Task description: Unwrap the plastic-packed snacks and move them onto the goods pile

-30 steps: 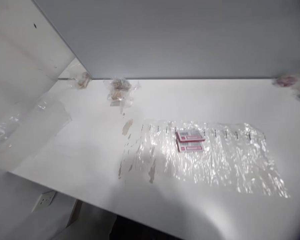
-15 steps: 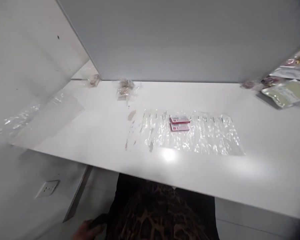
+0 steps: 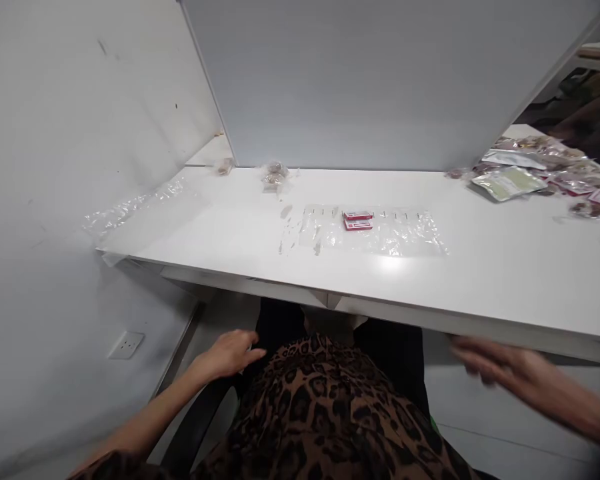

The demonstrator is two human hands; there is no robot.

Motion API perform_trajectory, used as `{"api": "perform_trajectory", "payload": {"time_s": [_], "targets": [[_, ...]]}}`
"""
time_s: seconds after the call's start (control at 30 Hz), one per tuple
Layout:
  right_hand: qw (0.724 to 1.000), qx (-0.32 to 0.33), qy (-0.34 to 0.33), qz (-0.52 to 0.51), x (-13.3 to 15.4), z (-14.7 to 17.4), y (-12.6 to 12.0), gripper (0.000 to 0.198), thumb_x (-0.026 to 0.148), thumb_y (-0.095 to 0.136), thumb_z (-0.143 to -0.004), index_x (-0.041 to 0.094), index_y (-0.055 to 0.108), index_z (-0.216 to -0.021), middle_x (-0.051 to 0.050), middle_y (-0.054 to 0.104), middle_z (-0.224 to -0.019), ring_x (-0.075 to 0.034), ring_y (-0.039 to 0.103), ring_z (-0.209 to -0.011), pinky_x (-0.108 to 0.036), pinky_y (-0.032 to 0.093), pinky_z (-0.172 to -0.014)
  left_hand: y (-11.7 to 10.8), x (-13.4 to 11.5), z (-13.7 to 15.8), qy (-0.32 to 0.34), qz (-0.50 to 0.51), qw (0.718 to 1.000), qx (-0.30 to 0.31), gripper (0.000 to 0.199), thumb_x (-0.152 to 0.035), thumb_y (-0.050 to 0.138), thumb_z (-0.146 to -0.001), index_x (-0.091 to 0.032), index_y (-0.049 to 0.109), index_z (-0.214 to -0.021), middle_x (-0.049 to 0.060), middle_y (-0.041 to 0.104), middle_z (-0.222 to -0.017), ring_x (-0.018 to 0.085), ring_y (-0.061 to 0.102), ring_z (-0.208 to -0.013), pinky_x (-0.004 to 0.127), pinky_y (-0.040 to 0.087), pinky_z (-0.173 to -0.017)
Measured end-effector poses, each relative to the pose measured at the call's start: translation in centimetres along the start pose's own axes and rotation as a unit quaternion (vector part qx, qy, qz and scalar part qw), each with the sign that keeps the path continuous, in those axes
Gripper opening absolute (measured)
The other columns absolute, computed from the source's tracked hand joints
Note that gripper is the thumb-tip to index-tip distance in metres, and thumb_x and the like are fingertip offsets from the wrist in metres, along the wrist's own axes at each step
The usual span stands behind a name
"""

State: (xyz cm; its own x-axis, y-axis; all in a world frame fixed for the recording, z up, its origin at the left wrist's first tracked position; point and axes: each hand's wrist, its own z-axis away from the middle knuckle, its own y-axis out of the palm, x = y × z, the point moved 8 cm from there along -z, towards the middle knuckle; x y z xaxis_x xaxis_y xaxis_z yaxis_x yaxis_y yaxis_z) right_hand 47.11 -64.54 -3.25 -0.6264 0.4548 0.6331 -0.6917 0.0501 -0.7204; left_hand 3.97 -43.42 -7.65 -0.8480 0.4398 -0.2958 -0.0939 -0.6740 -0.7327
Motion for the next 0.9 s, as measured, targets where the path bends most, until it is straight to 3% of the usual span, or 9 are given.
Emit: {"api": "perform_trajectory", "payload": {"time_s": [0.07, 0.17, 0.23, 0.33, 0.47, 0.57, 0.67, 0.8, 0.9], "targets": [[0.996, -0.047, -0.064, 0.029, 3.9, -4.3, -2.9, 0.039, 0.075, 0.055, -0.087, 0.048, 0.074, -0.109, -0.011, 0.079, -0.106, -0.038, 0.077, -0.085, -0.058, 0.063, -0.081, -4.2, -6.1, -0.6, 0.149, 0.085, 0.985, -0.031, 0.039, -0.05, 0.049, -0.1, -0.022, 0.075, -0.104, 0.008, 0.078, -0.1, 0.023, 0.071, -0.091, 0.034, 0.052, -0.083], [0.957, -0.143, -0.222, 0.118, 11.3, -12.3, -5.8, 0.057, 0.069, 0.049, -0.096, 0.028, 0.066, -0.132, -0.017, 0.074, -0.128, -0.038, 0.072, -0.111, -0.058, 0.058, -0.1, -11.4, -13.0, -2.5, 0.308, 0.139, 0.93, -0.147, 0.036, -0.048, 0.052, -0.102, -0.02, 0.074, -0.103, 0.006, 0.077, -0.102, 0.018, 0.068, -0.09, 0.032, 0.053, -0.084], [0.925, -0.127, -0.307, 0.185, 14.5, -18.3, -4.8, 0.072, 0.073, 0.045, -0.097, 0.021, 0.058, -0.145, -0.02, 0.063, -0.147, -0.042, 0.06, -0.134, -0.063, 0.05, -0.111, -15.5, -15.3, -5.6, 0.328, 0.146, 0.902, -0.241, 0.034, -0.045, 0.052, -0.103, -0.018, 0.073, -0.102, 0.007, 0.076, -0.105, 0.018, 0.068, -0.095, 0.033, 0.055, -0.088], [0.904, -0.083, -0.331, 0.259, 15.3, -26.2, -2.1, 0.089, 0.078, 0.051, -0.092, 0.017, 0.045, -0.158, -0.024, 0.049, -0.16, -0.045, 0.047, -0.147, -0.067, 0.043, -0.115, -19.0, -16.9, -12.3, 0.273, 0.111, 0.905, -0.308, 0.036, -0.044, 0.051, -0.104, -0.017, 0.071, -0.12, 0.012, 0.072, -0.13, 0.023, 0.064, -0.121, 0.039, 0.051, -0.106], [0.891, -0.047, -0.343, 0.293, 14.4, -29.4, 0.8, 0.074, 0.067, 0.04, -0.101, 0.015, 0.046, -0.154, -0.025, 0.057, -0.152, -0.041, 0.057, -0.138, -0.061, 0.048, -0.113, -19.0, -18.4, -19.7, 0.181, 0.002, 0.943, -0.278, 0.056, -0.051, 0.051, -0.105, -0.014, 0.058, -0.147, 0.017, 0.056, -0.155, 0.033, 0.047, -0.146, 0.049, 0.036, -0.122], [0.881, -0.085, -0.352, 0.303, 14.5, -28.3, 1.2, 0.066, 0.057, 0.027, -0.107, 0.011, 0.044, -0.151, -0.027, 0.062, -0.144, -0.04, 0.062, -0.131, -0.057, 0.05, -0.11, -17.8, -19.5, -21.4, 0.173, -0.073, 0.939, -0.288, 0.057, -0.052, 0.047, -0.107, -0.013, 0.059, -0.146, 0.016, 0.055, -0.155, 0.035, 0.045, -0.145, 0.05, 0.033, -0.121], [0.883, -0.083, -0.313, 0.34, 14.3, -27.9, 1.2, 0.061, 0.044, 0.019, -0.108, 0.008, 0.038, -0.153, -0.029, 0.066, -0.134, -0.04, 0.067, -0.119, -0.054, 0.055, -0.098, -17.0, -19.7, -21.4, 0.186, -0.101, 0.929, -0.303, 0.054, -0.051, 0.043, -0.108, -0.013, 0.061, -0.143, 0.016, 0.056, -0.154, 0.033, 0.045, -0.143, 0.048, 0.032, -0.12], [0.908, -0.062, -0.263, 0.32, 13.7, -28.0, -0.7, 0.054, 0.037, 0.024, -0.105, 0.011, 0.038, -0.15, -0.026, 0.07, -0.125, -0.037, 0.071, -0.102, -0.047, 0.057, -0.084, -16.8, -19.4, -21.6, 0.195, -0.111, 0.926, -0.304, 0.054, -0.052, 0.041, -0.109, -0.015, 0.061, -0.142, 0.015, 0.056, -0.153, 0.032, 0.045, -0.141, 0.047, 0.032, -0.119], [0.942, -0.107, -0.185, 0.259, 11.5, -27.1, -5.0, 0.048, 0.047, 0.034, -0.105, 0.019, 0.044, -0.142, -0.018, 0.074, -0.11, -0.031, 0.069, -0.081, -0.04, 0.054, -0.07, -16.9, -19.4, -21.8, 0.203, -0.117, 0.921, -0.311, 0.053, -0.052, 0.04, -0.109, -0.014, 0.062, -0.14, 0.016, 0.057, -0.152, 0.032, 0.047, -0.138, 0.048, 0.034, -0.118]]}}
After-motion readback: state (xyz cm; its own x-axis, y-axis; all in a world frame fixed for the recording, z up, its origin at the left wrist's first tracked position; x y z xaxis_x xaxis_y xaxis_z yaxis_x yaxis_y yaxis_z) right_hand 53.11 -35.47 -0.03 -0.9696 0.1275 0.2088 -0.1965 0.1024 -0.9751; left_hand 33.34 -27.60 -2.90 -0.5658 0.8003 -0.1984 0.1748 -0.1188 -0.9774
